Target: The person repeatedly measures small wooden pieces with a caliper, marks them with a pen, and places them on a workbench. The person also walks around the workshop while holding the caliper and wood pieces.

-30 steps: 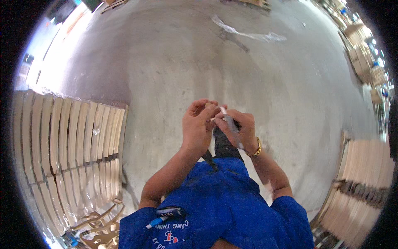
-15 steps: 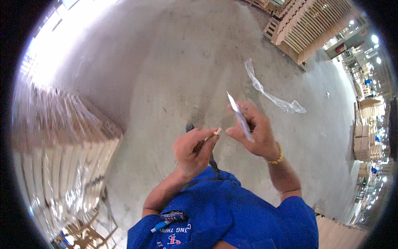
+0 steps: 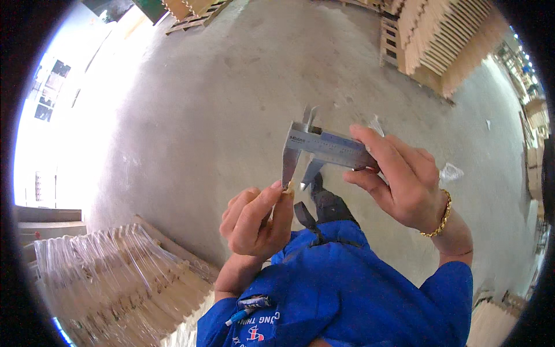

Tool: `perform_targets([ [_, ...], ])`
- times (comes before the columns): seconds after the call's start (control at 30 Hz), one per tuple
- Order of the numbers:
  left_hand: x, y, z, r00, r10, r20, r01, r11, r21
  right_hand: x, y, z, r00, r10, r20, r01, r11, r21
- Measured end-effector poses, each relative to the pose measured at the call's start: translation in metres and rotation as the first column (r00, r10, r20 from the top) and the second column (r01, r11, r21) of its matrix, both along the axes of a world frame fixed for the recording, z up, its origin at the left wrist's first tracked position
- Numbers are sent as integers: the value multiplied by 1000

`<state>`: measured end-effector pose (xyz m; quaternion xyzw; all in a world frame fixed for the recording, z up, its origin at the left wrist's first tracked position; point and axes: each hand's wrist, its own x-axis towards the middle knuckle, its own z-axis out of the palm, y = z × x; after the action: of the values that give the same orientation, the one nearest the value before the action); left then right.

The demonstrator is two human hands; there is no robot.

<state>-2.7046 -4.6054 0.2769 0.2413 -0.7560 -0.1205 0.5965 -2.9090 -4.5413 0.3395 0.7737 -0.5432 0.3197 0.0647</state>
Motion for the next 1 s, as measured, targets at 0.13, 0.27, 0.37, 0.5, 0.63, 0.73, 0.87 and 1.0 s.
perform_targets([
  [0.13, -48, -125, 6, 997, 69, -33, -68, 997, 32, -49, -141, 18, 997, 56, -60, -52, 996, 75],
  [0.27, -80, -247, 3, 981, 168, -101, -163, 985, 54, -80, -287, 26, 982, 169, -82, -165, 985, 59],
  [0.37, -104, -346, -7, 961, 227, -155, -226, 974, 26, -97, -395, 20, 973, 198, -121, -189, 979, 83],
  [0.5, -128, -490, -16, 953, 236, -190, -240, 971, 0, -120, -534, 23, 963, 186, -198, -174, 982, 77],
  [0.63, -153, -636, -7, 976, 108, -191, -101, 994, 48, -150, -669, 31, 973, 153, -174, -145, 988, 58],
  [0.73, -183, -730, 8, 851, -20, -525, 285, 858, 428, -174, -763, 27, 985, 124, -123, -118, 992, 54],
  [0.87, -197, -871, -18, 902, -230, -366, 403, 754, 519, -207, -897, 7, 990, 112, -87, -106, 992, 66],
  [1.0, -231, -1001, -18, 914, -110, -391, 350, 702, 621, -241, -1043, -5, 985, 159, -61, -157, 987, 34],
])
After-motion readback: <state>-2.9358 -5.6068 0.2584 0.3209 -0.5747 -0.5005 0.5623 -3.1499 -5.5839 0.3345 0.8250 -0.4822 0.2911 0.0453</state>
